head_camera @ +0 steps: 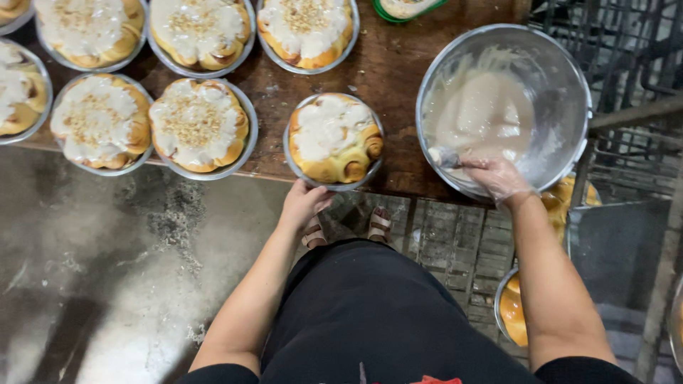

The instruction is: The person applies a white frosting or glaze to bread rolls using a small palette knife, sprinkles crushed nuts from a container over the rolls, and transfers finished rolls from a cooling rack to the workbench.

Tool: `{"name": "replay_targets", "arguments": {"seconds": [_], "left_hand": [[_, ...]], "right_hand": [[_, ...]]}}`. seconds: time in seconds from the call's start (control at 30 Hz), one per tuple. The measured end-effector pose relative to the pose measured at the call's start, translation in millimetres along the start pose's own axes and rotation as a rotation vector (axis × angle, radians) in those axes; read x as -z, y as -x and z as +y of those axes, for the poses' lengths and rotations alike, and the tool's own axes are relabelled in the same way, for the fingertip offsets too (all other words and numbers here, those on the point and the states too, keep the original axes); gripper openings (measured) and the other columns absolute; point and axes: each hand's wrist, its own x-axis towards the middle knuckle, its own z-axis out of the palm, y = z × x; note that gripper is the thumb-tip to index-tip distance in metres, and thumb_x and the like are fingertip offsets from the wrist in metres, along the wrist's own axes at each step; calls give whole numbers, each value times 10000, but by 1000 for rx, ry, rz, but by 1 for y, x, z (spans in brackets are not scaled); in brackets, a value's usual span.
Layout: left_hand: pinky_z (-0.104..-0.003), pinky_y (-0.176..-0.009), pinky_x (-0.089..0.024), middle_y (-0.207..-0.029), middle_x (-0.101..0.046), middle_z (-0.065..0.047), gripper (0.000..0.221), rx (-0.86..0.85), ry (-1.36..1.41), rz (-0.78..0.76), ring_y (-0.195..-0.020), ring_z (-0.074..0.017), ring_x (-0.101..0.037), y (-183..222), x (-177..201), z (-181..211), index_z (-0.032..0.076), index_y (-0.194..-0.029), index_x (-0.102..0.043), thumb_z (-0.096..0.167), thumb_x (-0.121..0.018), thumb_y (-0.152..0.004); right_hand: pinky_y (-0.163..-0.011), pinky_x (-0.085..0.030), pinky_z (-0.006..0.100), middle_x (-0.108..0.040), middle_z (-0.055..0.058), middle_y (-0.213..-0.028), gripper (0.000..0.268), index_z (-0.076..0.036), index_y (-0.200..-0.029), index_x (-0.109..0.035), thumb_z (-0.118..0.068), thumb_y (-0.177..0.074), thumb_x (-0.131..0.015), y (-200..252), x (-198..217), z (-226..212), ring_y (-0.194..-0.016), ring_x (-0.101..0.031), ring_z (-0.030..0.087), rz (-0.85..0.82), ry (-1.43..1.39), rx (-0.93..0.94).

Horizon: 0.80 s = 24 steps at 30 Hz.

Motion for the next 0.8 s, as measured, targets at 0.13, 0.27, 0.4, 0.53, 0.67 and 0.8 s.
{"name": "replay_targets", "arguments": {"seconds": [0.13,0.27,0.4,0.53,0.67,0.8], "left_hand": [[-262,-721,-582,-1058,-678,-134,280,-132,-110,-13,-800,-132,-660,19,-30,20,-25,-1222,-563,58,-654,-970],[-226,-625,-525,-960,-737,-135,251,-135,18,-58,-641,-100,-554,30,-57,32,-9,-1157,-562,56,-657,-934],[-226,-591,-474,-905,-686,-70,212,-193,-28,-39,-665,-83,-555,33,-67,39,-2,-1133,-593,47,-672,-942],[-243,-661,-565,-904,-683,-42,213,-169,-44,-6,-727,-89,-627,35,-61,46,29,-1142,-606,74,-662,-941],[-245,-667,-558,-932,-711,-37,221,-249,-170,-28,-782,-101,-679,33,-64,46,22,-1132,-601,69,-663,-926],[-254,-663,-554,-884,-704,-52,186,-291,-317,-15,-735,-113,-670,29,-63,49,13,-1097,-609,82,-685,-941]], "right_hand": [[-967,-538,326,-765,156,-1178,288,-138,-1206,-755,-149,-922,-710,10,-24,-49,-1072,-717,293,160,-178,387],[-890,-548,380,-764,123,-1076,235,-169,-1184,-762,-166,-984,-640,35,-72,-155,-961,-722,267,372,157,592],[-779,-357,442,-648,29,-728,268,-236,-1046,-756,-106,-917,-561,77,-103,-222,-785,-621,229,568,865,606],[-768,-332,417,-605,25,-663,335,-257,-1124,-752,-107,-956,-504,85,-94,-225,-690,-575,213,446,864,651],[-773,-331,434,-605,7,-722,318,-269,-1086,-753,-90,-968,-518,45,-88,-221,-749,-580,212,655,833,634],[-792,-342,426,-617,-4,-734,262,-274,-1074,-746,-154,-965,-540,41,-95,-223,-777,-596,211,542,884,724]]}}
